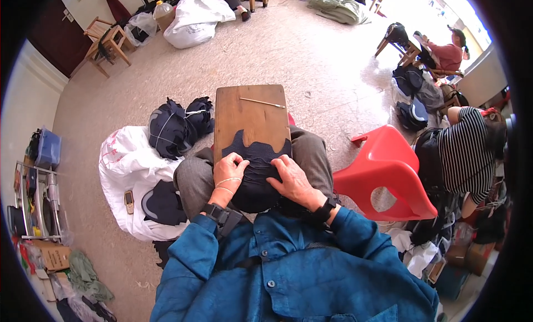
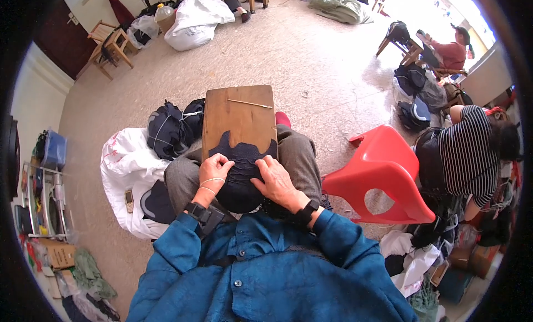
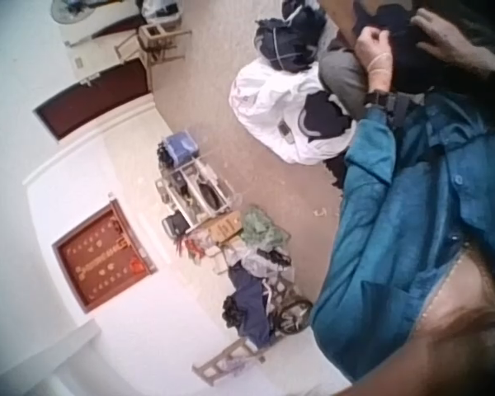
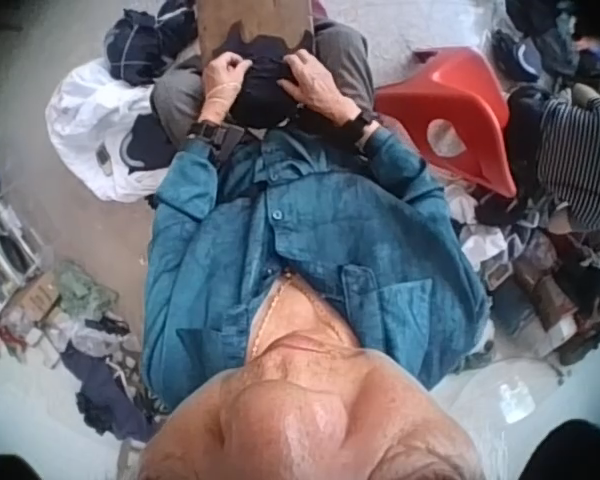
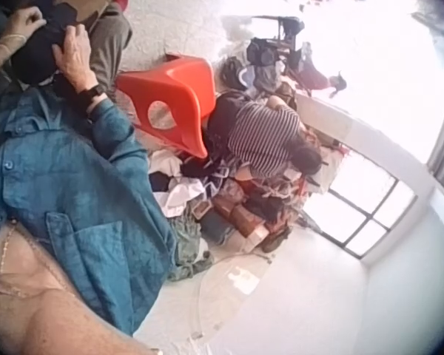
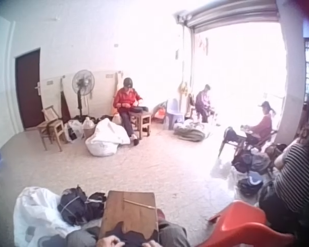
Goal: Lacing or stitching a black shoe upper component manually.
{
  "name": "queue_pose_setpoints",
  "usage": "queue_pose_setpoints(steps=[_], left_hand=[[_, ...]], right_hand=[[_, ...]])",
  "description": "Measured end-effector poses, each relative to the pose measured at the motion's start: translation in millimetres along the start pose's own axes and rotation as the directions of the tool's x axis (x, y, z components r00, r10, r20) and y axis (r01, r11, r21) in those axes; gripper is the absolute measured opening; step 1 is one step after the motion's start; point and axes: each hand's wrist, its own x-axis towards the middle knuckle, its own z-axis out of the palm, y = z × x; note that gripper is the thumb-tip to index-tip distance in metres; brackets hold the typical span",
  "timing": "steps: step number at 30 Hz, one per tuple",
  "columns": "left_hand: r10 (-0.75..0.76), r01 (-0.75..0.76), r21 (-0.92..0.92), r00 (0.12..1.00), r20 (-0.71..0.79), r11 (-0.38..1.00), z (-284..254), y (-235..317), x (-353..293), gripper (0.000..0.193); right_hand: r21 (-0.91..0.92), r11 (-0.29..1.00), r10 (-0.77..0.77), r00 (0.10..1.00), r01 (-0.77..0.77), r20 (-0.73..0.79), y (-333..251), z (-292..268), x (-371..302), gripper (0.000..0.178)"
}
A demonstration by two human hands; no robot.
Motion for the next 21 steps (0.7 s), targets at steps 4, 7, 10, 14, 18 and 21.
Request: queue_pose_setpoints(steps=[4,7,10,14,18,21], left_hand=[[0.099,-0.089,0.13,0.993,-0.072,0.988,8.1,5.9,-2.9,0.024],[0.143,-0.13,0.19,0.988,-0.056,0.973,7.8,3.2,-5.2,0.021],[0.199,-0.187,0.169,0.978,-0.057,0.968,4.9,-8.4,-6.9,0.018],[0.192,-0.184,0.085,0.976,-0.1,0.979,-9.9,-12.3,-14.6,0.016],[0.198,-0.185,0.091,0.965,-0.174,0.979,-14.4,-21.3,-25.9,0.017],[0.25,-0.231,0.112,0.947,-0.204,0.967,-12.2,-17.9,-31.6,0.017]], right_hand=[[-0.042,0.999,-0.027,1.0,0.027,0.011,4.4,-1.3,0.2,0.045],[-0.017,0.999,-0.048,0.999,0.048,0.001,6.7,-2.1,-1.4,0.043],[0.055,0.998,-0.029,0.999,0.031,-0.024,10.2,-2.3,-5.4,0.041],[0.047,0.997,0.066,0.983,-0.059,-0.173,18.4,-5.5,-19.5,0.038],[-0.011,1.0,-0.007,0.984,0.005,-0.176,16.0,-11.6,-28.4,0.033],[-0.054,0.998,-0.044,0.974,0.033,-0.221,7.2,-9.5,-21.2,0.028]])
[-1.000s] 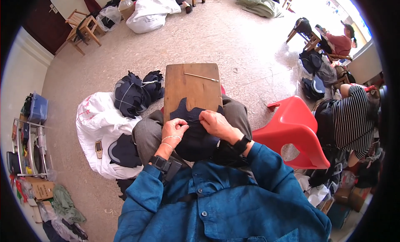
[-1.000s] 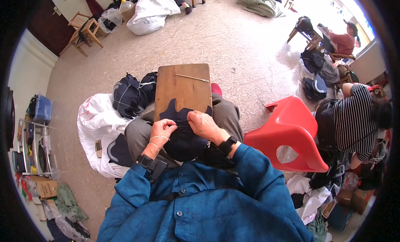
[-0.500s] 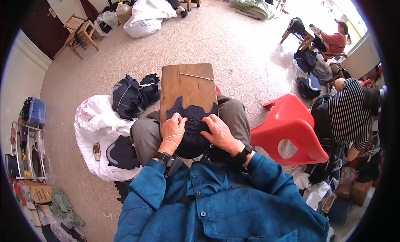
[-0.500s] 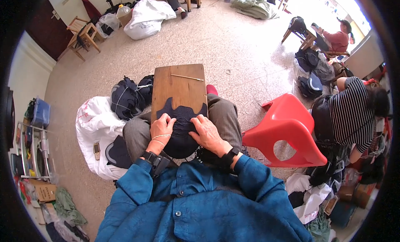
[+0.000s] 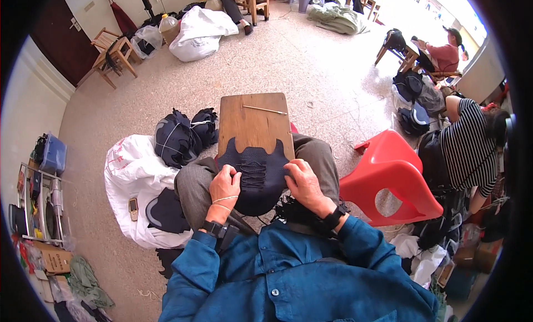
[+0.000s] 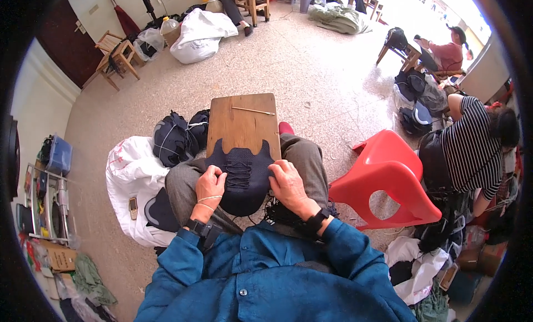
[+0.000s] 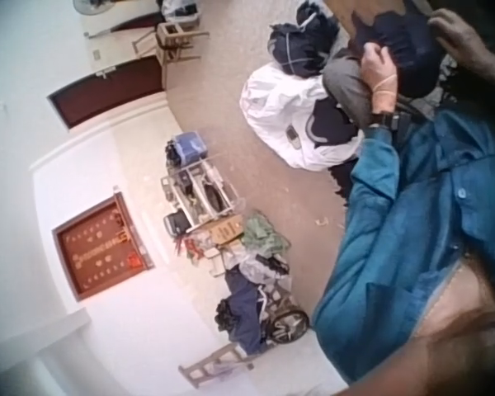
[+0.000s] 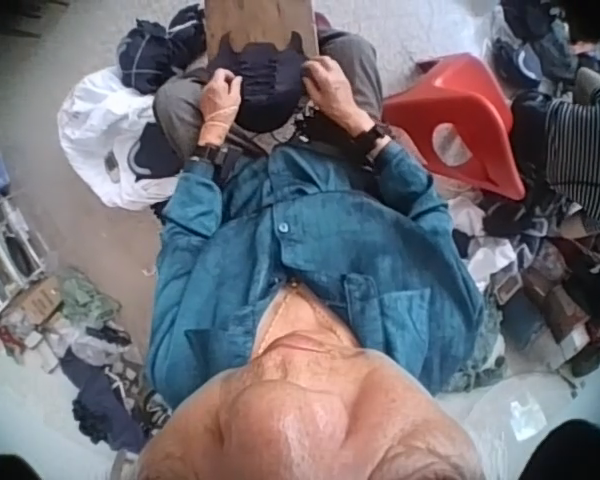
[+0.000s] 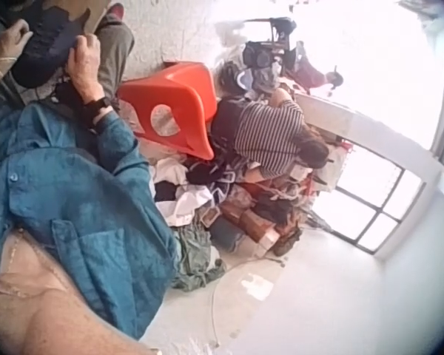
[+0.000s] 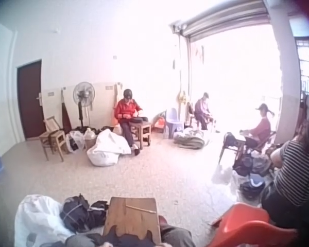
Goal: Lacing or stitching a black shoe upper component manually.
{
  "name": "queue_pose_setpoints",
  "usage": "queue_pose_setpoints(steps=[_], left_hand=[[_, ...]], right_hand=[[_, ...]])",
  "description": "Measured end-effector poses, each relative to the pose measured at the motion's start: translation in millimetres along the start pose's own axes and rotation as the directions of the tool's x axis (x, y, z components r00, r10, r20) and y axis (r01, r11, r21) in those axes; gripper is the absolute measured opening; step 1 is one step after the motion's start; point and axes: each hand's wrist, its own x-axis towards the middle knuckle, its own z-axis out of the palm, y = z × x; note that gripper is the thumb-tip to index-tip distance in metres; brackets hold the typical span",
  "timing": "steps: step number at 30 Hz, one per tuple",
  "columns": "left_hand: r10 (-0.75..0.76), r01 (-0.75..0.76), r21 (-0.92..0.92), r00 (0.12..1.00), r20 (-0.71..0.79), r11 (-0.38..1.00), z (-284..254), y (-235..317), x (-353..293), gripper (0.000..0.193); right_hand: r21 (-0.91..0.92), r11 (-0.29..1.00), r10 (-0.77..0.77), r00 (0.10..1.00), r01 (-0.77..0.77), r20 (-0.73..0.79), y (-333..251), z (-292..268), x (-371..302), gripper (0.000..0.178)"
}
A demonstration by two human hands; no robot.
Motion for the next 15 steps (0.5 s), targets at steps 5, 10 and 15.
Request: queue_pose_setpoints(steps=[5,10,15], left_hand=[[0.057,-0.059,0.039,0.997,0.047,0.998,0.5,17.0,9.6,0.016],[-0.003,0.008,-0.043,0.992,0.123,0.999,13.8,11.0,14.6,0.019],[0.057,-0.057,-0.106,0.998,-0.004,0.993,15.1,11.5,19.0,0.018]], right_hand=[[0.116,0.993,0.028,0.998,-0.035,0.063,-1.6,25.1,16.6,0.017],[0.037,0.999,0.017,0.992,-0.021,0.121,-1.1,41.8,32.0,0.01],[-0.08,0.995,-0.035,0.973,0.055,0.23,-2.6,40.9,42.0,0.009]])
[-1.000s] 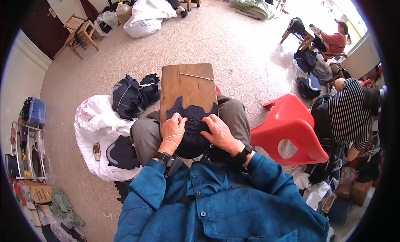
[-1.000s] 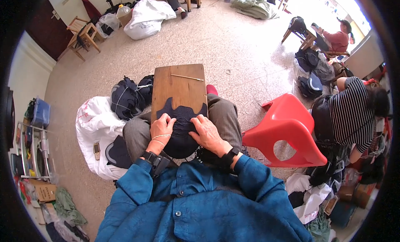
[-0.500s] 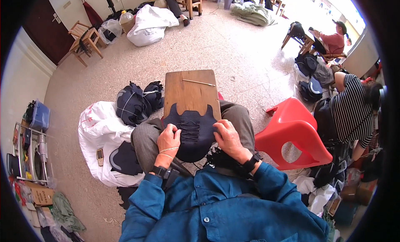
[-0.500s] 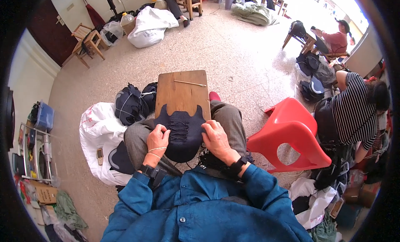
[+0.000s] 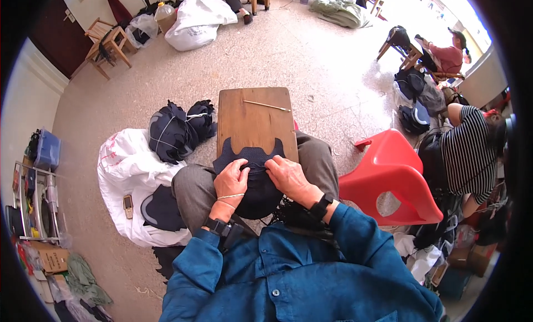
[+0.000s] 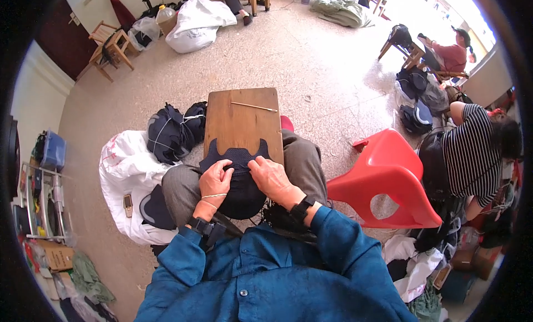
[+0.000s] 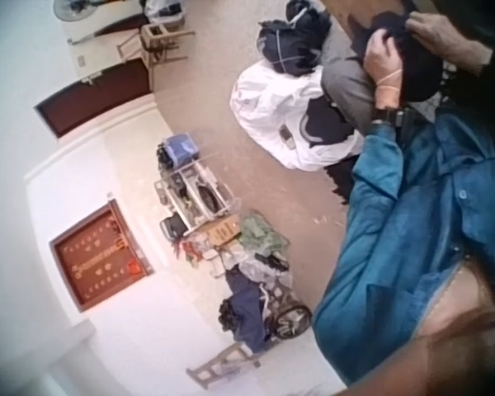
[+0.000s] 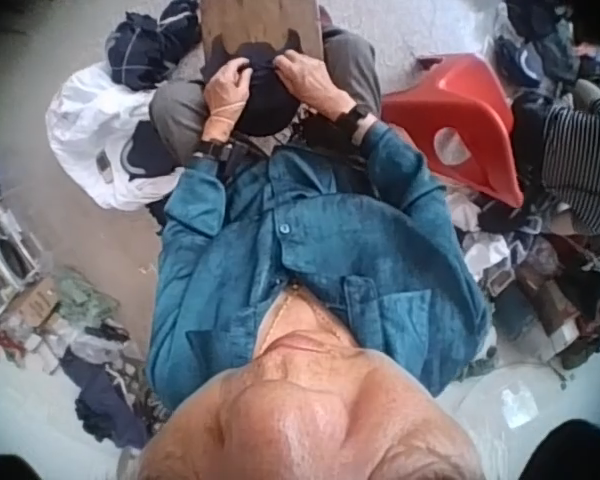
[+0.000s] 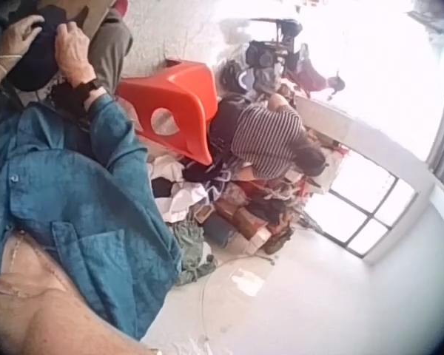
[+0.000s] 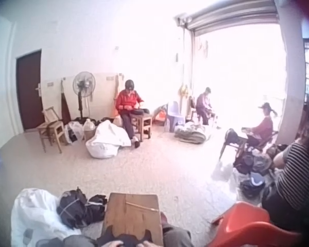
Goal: Lacing or stitching a black shoe upper component manually.
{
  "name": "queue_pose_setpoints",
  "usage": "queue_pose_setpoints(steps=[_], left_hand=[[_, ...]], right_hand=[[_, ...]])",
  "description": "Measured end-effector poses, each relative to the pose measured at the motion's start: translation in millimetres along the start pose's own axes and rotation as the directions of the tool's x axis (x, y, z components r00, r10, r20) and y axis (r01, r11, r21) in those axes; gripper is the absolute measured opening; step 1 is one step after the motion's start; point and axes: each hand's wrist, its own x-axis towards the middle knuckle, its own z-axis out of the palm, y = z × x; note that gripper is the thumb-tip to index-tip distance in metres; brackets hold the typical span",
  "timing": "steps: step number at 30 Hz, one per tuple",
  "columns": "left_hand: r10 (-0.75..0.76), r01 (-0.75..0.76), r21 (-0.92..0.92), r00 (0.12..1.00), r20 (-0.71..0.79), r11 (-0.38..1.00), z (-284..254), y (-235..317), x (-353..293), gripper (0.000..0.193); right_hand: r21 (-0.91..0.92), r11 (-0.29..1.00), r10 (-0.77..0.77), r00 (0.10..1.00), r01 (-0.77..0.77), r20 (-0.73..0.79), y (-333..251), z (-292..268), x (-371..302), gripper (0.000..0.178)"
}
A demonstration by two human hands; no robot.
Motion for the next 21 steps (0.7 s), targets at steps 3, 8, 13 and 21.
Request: queue_pose_setpoints(steps=[3,8,13,21], left_hand=[[-0.221,0.218,0.032,0.969,0.115,0.975,-7.6,4.8,1.0,0.013],[-0.19,0.154,-0.31,0.978,-0.091,0.938,-5.3,-13.2,3.6,0.01],[-0.223,0.167,-0.351,0.967,-0.125,0.921,-2.6,-15.0,4.0,0.01],[-0.22,0.166,-0.325,0.966,-0.135,0.931,2.9,-16.5,2.8,0.011]], right_hand=[[-0.074,0.997,-0.014,0.996,0.021,0.085,3.9,-1.7,7.4,0.008],[-0.131,0.985,-0.089,0.979,0.115,0.184,1.4,-2.3,14.2,0.01],[-0.237,0.95,-0.132,0.948,0.204,0.288,-2.2,-4.5,18.9,0.011],[-0.131,0.985,-0.075,0.969,0.108,0.236,9.3,-1.5,26.7,0.01]])
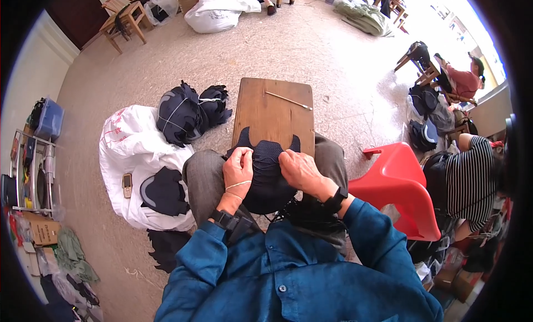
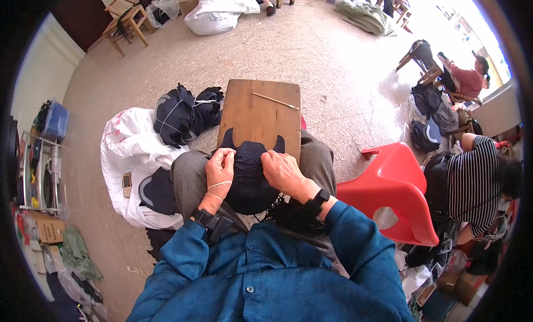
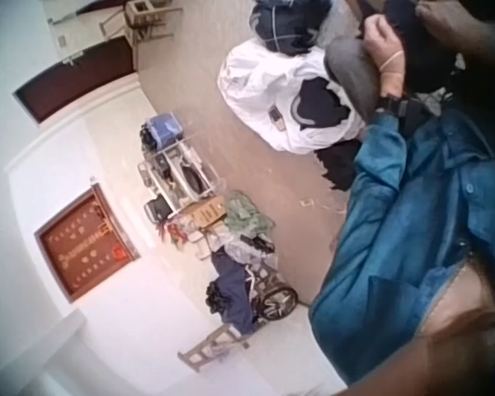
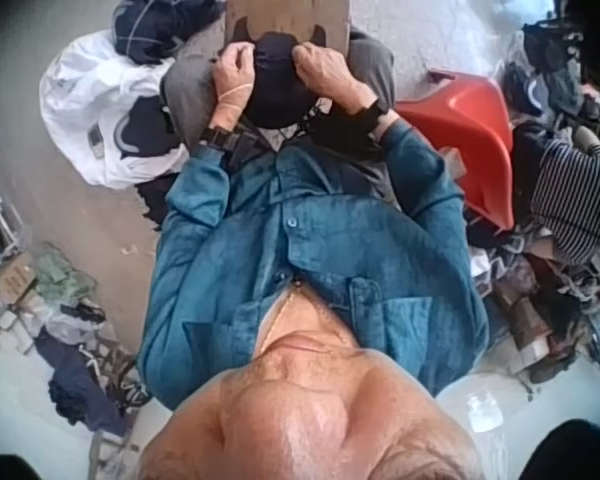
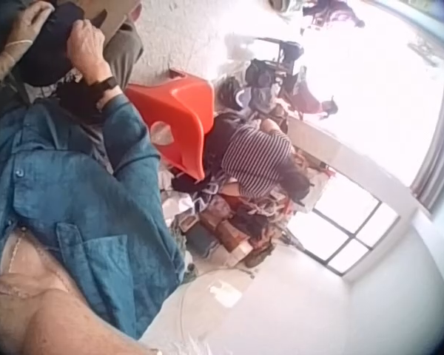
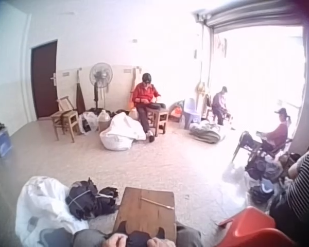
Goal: Lacing or stitching a black shoe upper component manually.
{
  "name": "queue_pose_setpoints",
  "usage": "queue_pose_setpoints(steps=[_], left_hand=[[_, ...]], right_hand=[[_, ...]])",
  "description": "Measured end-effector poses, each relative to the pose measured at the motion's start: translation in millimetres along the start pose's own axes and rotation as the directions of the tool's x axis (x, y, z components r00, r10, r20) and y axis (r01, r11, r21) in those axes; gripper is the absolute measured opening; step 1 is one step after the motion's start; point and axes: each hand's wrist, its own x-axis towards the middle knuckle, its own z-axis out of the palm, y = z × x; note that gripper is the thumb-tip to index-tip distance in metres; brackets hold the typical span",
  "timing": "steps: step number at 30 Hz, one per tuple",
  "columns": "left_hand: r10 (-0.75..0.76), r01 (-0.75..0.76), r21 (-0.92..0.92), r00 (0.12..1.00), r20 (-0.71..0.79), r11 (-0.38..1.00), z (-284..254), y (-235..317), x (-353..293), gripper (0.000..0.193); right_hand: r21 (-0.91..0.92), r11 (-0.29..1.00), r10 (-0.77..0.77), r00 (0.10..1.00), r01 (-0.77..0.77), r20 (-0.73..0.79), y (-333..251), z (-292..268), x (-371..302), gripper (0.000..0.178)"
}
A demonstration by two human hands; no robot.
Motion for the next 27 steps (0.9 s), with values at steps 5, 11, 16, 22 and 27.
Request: queue_pose_setpoints(steps=[5,11,16,22,27], left_hand=[[-0.11,0.106,0.073,0.992,0.061,0.992,-0.7,5.3,-2.9,0.008],[0.051,-0.081,0.195,0.986,0.157,0.977,0.1,18.1,-3.8,0.013],[0.185,-0.268,0.358,0.95,0.251,0.894,3.0,14.0,-6.9,0.013],[0.19,-0.291,0.352,0.937,0.293,0.89,-2.3,11.4,-4.3,0.012],[0.002,-0.1,0.264,0.937,0.35,0.959,-5.4,16.6,4.0,0.017]], right_hand=[[0.248,0.968,-0.027,1.0,0.029,-0.013,6.0,-7.4,-0.4,0.009],[0.2,0.972,-0.127,0.992,0.123,0.006,11.5,-8.3,-0.2,0.009],[0.219,0.965,-0.145,0.989,0.146,-0.018,7.1,-5.5,-3.9,0.008],[0.275,0.957,-0.098,0.995,0.089,0.02,6.7,-8.1,-2.3,0.007],[0.336,0.935,-0.089,0.992,0.116,-0.094,13.1,-5.9,-0.4,0.005]])
